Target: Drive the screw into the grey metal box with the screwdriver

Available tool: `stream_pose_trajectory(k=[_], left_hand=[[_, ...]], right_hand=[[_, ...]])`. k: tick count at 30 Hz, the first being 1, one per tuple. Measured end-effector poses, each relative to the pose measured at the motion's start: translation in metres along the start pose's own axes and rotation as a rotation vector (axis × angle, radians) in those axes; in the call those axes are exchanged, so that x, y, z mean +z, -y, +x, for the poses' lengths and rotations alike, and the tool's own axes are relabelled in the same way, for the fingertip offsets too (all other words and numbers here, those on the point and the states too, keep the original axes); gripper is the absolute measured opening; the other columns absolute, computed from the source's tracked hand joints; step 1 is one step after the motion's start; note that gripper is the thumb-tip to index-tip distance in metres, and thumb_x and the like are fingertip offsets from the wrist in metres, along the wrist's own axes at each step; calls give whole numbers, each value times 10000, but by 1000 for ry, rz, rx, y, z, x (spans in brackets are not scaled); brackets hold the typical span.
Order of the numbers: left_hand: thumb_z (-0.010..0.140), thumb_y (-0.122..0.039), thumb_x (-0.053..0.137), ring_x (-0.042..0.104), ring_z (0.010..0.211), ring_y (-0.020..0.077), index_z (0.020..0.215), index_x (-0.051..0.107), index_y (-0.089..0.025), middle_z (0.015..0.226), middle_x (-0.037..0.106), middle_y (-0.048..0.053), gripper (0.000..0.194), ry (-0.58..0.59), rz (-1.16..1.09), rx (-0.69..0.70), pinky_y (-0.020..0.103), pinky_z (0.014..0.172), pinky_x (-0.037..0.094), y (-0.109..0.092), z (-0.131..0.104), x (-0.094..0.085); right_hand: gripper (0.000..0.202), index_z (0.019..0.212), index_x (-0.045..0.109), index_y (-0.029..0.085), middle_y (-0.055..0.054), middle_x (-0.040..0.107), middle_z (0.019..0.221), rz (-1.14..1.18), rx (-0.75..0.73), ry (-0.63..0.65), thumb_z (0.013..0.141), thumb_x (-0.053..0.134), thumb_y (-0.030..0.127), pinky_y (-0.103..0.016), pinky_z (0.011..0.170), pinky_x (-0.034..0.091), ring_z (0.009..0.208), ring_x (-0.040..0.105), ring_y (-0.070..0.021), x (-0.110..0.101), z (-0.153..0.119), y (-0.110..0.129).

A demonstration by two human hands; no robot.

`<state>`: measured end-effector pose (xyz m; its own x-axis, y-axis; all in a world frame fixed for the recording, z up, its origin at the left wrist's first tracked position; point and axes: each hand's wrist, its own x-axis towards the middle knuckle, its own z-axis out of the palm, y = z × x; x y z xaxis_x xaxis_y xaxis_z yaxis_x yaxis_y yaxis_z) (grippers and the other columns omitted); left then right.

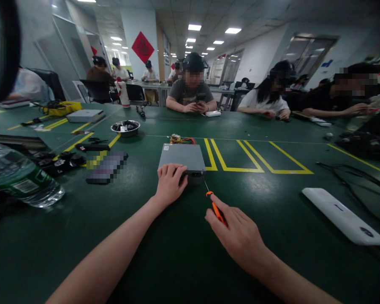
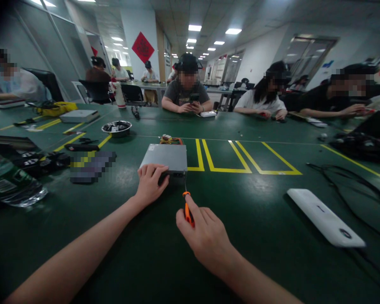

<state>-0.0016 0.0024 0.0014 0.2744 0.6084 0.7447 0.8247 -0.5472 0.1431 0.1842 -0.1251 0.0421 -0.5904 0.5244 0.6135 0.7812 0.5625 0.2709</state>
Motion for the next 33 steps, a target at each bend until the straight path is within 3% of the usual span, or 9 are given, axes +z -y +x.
stream_pose_trajectory(k=[4,7,10,14,18,22,26,33], left_hand=[[812,-280,526,442,953,231,1038,553,-213,1022,558,69,238,-6,8,8,378,824,322,1,0,0],[813,-288,528,443,945,231,1032,556,-212,1013,562,68,233,-12,17,12,377,821,322,0,0,0],[813,-292,532,445,945,231,1031,556,-215,1013,562,68,233,-5,23,5,376,820,321,0,1,0],[809,-291,536,443,954,233,1026,556,-218,1020,557,69,230,2,24,-13,377,818,319,-1,1,0],[812,-291,533,442,950,236,1020,555,-216,1021,555,69,222,11,33,-23,380,811,319,-2,1,0],[809,-294,538,443,949,237,1016,554,-216,1016,553,68,222,12,39,-26,383,817,319,-2,2,1],[806,-295,542,446,943,236,1011,554,-221,1012,555,65,218,5,42,-24,384,816,322,-2,2,1],[806,-287,542,442,944,234,1006,552,-219,1007,554,64,211,3,35,-23,382,811,323,-2,1,1]], right_hand=[[138,951,577,142,-187,587,1047,46,75,8,835,502,155,-307,652,514,772,601,-170,-1,1,-2],[195,984,567,107,-217,568,1072,38,69,60,820,461,101,-361,701,522,920,588,-245,0,2,4],[241,1005,558,96,-216,567,1099,39,30,59,804,438,43,-364,744,517,966,576,-249,1,0,7],[214,1005,551,122,-201,584,1087,4,73,8,817,471,59,-310,677,520,810,612,-187,-2,-1,4],[126,942,557,126,-157,630,960,-59,120,-18,847,512,197,-298,601,520,710,614,-173,-5,2,0],[161,974,546,86,-197,587,1023,-76,153,-6,845,483,159,-359,682,533,900,599,-247,-3,4,2],[251,1034,547,132,-176,566,1100,-5,26,10,830,424,53,-382,794,512,1053,536,-249,0,4,4],[137,939,576,119,-140,625,972,-3,134,-74,816,550,171,-364,729,528,887,592,-217,-3,6,-3]])
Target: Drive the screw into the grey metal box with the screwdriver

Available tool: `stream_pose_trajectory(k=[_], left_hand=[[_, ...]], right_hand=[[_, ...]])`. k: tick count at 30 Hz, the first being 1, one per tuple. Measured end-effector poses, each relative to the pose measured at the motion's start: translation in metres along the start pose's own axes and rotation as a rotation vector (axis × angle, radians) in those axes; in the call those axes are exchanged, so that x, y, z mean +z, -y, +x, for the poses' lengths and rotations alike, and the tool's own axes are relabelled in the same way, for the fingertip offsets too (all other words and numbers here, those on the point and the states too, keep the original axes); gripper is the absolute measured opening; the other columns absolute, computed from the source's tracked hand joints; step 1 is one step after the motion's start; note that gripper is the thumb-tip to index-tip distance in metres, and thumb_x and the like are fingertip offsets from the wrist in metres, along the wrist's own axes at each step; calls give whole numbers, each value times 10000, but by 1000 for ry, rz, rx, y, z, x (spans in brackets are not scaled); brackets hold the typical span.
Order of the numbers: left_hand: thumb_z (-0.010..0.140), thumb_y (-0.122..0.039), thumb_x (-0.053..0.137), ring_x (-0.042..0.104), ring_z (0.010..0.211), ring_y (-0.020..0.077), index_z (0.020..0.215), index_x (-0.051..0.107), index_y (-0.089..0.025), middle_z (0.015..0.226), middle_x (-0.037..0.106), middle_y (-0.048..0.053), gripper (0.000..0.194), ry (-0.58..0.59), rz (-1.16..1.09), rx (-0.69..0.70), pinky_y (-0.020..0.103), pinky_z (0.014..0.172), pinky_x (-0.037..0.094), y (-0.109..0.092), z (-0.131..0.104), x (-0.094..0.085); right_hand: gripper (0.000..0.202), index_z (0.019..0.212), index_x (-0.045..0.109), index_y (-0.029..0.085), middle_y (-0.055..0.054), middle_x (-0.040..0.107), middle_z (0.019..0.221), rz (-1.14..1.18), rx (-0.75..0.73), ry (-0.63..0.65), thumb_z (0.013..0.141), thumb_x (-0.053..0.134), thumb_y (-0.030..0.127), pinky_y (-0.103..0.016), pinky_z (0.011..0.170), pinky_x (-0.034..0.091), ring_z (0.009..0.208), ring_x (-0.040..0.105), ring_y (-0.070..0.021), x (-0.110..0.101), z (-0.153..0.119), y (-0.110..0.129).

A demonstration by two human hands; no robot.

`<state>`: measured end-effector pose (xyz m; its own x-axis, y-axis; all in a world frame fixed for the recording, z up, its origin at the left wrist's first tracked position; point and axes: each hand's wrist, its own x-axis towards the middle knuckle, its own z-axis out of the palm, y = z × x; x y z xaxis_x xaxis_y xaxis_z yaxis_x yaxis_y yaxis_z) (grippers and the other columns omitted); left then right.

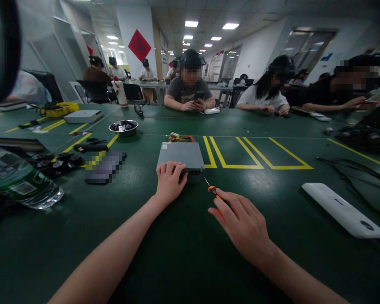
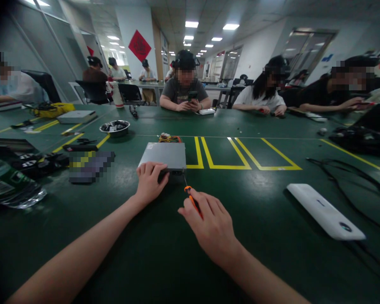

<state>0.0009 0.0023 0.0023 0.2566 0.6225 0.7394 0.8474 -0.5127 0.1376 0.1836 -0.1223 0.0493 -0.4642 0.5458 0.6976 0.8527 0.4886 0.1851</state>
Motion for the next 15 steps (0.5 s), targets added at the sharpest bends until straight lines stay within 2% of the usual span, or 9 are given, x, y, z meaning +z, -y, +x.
stream_pose_trajectory(k=[3,6,9,12,15], left_hand=[[805,-283,542,441,946,236,1012,550,-217,1009,552,67,217,1,0,0,384,810,322,0,0,1],[808,-288,538,443,945,236,1013,551,-218,1008,552,68,217,-2,3,-4,386,810,321,0,0,1],[811,-290,531,445,945,236,1014,552,-222,1014,550,70,215,5,6,-7,387,814,320,-1,0,0],[812,-292,527,446,947,240,1018,552,-224,1016,548,74,218,15,9,-6,392,816,318,-1,1,-1],[808,-292,532,445,942,241,1018,554,-225,1009,550,74,222,15,6,-9,392,811,318,-1,1,0]], right_hand=[[174,979,569,114,-183,579,1085,42,-21,53,824,490,118,-399,771,524,1028,554,-262,2,-2,3],[275,1062,547,134,-194,520,1202,92,-127,91,820,444,53,-384,845,503,1180,460,-272,6,-5,5],[292,1091,533,135,-182,556,1167,76,-128,48,810,498,63,-348,869,495,1143,501,-242,9,-6,1],[208,1005,561,155,-150,600,1100,70,-68,-4,802,547,112,-334,845,508,1059,563,-212,9,-5,-2],[211,1001,562,168,-161,567,1156,91,-82,43,794,553,128,-387,862,499,1137,507,-255,9,-6,0]])
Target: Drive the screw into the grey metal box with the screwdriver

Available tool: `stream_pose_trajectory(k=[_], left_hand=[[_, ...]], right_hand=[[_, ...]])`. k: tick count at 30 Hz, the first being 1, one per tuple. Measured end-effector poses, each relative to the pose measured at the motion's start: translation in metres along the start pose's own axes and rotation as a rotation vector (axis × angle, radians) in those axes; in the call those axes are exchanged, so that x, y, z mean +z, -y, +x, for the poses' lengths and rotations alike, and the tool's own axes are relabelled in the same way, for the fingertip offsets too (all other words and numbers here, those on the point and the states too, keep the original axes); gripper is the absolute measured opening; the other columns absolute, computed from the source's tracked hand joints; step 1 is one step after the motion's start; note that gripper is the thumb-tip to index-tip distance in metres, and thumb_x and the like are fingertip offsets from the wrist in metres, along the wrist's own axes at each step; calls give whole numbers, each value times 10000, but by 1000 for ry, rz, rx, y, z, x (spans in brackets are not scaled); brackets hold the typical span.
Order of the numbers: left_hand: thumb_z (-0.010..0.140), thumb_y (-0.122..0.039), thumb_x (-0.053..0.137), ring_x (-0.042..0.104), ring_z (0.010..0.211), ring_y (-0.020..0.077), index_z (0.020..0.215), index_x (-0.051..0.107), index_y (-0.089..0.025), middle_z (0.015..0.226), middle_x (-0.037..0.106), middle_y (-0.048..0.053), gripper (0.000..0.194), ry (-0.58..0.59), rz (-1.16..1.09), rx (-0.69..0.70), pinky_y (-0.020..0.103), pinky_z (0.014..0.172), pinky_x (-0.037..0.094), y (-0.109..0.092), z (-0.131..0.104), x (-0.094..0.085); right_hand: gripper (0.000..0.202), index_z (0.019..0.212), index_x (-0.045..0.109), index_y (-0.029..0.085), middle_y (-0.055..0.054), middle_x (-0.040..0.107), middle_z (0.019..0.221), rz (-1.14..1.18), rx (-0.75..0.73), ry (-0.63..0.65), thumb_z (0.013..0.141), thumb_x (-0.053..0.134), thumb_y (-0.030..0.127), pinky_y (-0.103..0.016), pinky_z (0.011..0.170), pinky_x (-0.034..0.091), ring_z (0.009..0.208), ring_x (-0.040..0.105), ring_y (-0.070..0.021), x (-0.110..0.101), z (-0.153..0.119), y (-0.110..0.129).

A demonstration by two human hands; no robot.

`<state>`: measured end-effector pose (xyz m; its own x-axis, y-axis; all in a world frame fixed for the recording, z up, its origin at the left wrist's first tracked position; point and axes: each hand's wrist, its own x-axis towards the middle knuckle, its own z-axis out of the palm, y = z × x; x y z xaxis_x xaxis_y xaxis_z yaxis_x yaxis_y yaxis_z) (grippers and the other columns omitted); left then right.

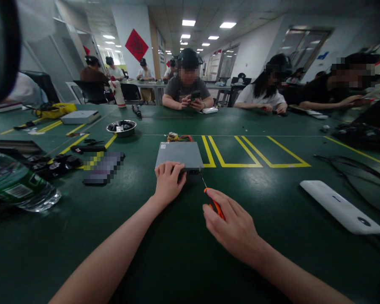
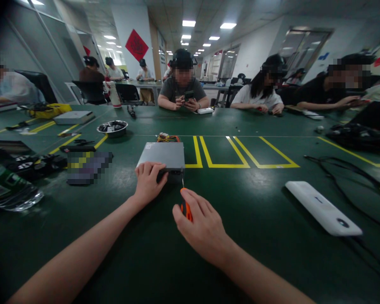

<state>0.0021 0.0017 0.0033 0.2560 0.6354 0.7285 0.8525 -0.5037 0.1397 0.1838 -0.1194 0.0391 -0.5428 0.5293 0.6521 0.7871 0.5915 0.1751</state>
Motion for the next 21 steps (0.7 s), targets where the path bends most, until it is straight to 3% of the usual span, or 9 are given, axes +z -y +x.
stream_pose_trajectory(k=[4,9,15,21], left_hand=[[802,-287,541,448,945,239,1017,554,-224,1017,550,73,224,1,-6,-3,389,807,317,0,0,0],[801,-289,547,448,948,240,1018,553,-219,1017,555,71,228,-4,-6,3,386,803,318,0,0,0],[798,-278,549,449,942,239,1012,553,-216,1010,554,72,223,-6,-11,6,387,800,321,1,0,0],[801,-282,541,449,942,242,1010,556,-218,1008,550,77,219,-5,-18,4,393,805,324,1,0,0]], right_hand=[[279,1076,525,155,-180,525,1218,9,-71,22,806,524,87,-358,873,496,1199,448,-256,3,-2,-3],[228,1024,518,137,-152,609,1077,-25,2,-143,802,564,119,-279,822,521,1040,580,-187,3,-2,-12],[252,1066,495,142,-167,554,1180,23,-62,-25,822,484,78,-336,840,514,1188,462,-236,5,-5,-7],[215,1023,517,138,-117,642,1020,-27,10,-165,817,565,172,-234,738,532,875,638,-140,3,-2,-17]])
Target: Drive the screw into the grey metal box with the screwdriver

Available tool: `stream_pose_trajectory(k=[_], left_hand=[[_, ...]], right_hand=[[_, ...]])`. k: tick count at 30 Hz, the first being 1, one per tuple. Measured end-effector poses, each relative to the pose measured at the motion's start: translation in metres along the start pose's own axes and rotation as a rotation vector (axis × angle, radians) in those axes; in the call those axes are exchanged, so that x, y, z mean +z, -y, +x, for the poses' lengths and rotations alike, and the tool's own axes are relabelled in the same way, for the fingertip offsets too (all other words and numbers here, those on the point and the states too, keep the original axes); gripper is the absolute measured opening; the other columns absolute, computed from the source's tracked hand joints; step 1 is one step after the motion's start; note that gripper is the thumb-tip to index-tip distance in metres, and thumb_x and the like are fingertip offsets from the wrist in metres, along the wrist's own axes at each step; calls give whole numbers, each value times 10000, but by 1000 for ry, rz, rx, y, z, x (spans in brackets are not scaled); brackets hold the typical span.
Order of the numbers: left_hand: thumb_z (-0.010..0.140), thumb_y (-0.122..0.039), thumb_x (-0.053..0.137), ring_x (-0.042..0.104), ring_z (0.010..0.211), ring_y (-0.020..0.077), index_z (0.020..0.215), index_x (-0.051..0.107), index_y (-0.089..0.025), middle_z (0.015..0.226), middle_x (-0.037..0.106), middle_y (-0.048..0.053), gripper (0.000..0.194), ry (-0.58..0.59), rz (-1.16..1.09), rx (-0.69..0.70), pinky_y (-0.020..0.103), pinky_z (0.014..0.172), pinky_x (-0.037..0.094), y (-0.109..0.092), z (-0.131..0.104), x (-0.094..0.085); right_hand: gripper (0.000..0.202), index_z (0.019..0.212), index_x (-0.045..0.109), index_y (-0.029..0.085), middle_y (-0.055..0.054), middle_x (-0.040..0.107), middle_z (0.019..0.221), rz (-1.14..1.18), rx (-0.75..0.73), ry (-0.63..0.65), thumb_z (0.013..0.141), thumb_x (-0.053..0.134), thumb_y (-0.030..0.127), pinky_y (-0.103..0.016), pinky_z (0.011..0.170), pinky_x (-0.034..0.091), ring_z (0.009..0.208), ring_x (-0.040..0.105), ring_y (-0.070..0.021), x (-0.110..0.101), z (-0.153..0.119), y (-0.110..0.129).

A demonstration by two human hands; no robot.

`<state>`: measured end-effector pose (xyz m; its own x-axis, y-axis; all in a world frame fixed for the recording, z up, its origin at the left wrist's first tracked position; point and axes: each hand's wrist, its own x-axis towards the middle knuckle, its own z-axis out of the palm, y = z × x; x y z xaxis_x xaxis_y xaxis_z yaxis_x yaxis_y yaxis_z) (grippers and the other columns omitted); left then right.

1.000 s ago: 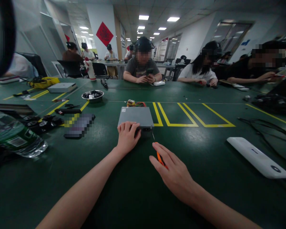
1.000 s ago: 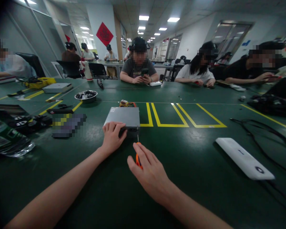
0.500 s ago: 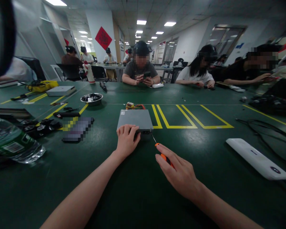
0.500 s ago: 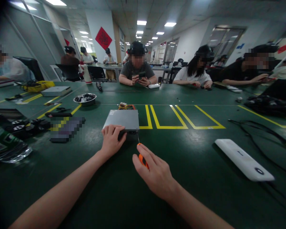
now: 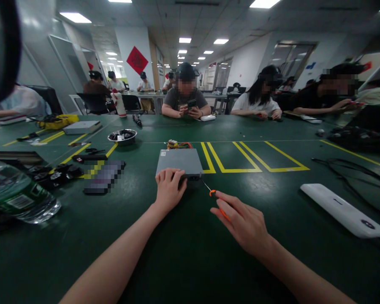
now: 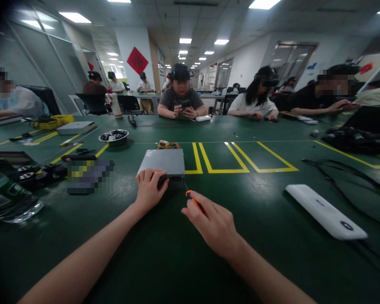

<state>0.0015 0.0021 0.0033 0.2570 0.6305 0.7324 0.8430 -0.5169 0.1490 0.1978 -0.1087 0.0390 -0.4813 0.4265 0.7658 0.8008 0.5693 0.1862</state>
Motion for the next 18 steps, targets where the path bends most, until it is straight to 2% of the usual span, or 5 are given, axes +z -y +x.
stream_pose_trajectory(k=[5,7,11,16,18], left_hand=[[800,-277,540,453,941,241,1016,556,-218,1002,546,79,224,-8,-6,2,396,807,325,0,0,0],[805,-283,535,450,939,241,1019,555,-218,999,545,78,224,-7,-3,3,395,808,323,0,0,0],[805,-290,535,446,937,243,1014,556,-219,1001,546,73,222,-2,10,7,388,801,321,0,0,0],[802,-291,537,441,949,246,1020,549,-222,1005,546,73,229,-13,8,7,395,816,316,0,-1,2],[802,-293,536,442,952,247,1017,548,-223,1011,545,74,226,-14,10,10,396,818,315,0,-1,2]], right_hand=[[237,1064,504,122,-160,585,1129,47,-29,90,827,488,121,-302,801,524,1088,548,-208,-1,0,6],[241,1067,505,123,-158,579,1144,43,-63,111,831,465,93,-293,804,524,1129,518,-206,1,-1,8],[163,992,538,143,-130,607,1100,23,-79,62,832,512,123,-251,816,513,1082,551,-172,3,-2,9],[146,946,534,154,-110,630,1031,23,-53,25,823,566,226,-253,801,513,982,597,-155,4,2,8],[143,952,529,153,-107,628,1029,41,-38,47,830,546,225,-270,807,511,980,594,-159,3,3,10]])
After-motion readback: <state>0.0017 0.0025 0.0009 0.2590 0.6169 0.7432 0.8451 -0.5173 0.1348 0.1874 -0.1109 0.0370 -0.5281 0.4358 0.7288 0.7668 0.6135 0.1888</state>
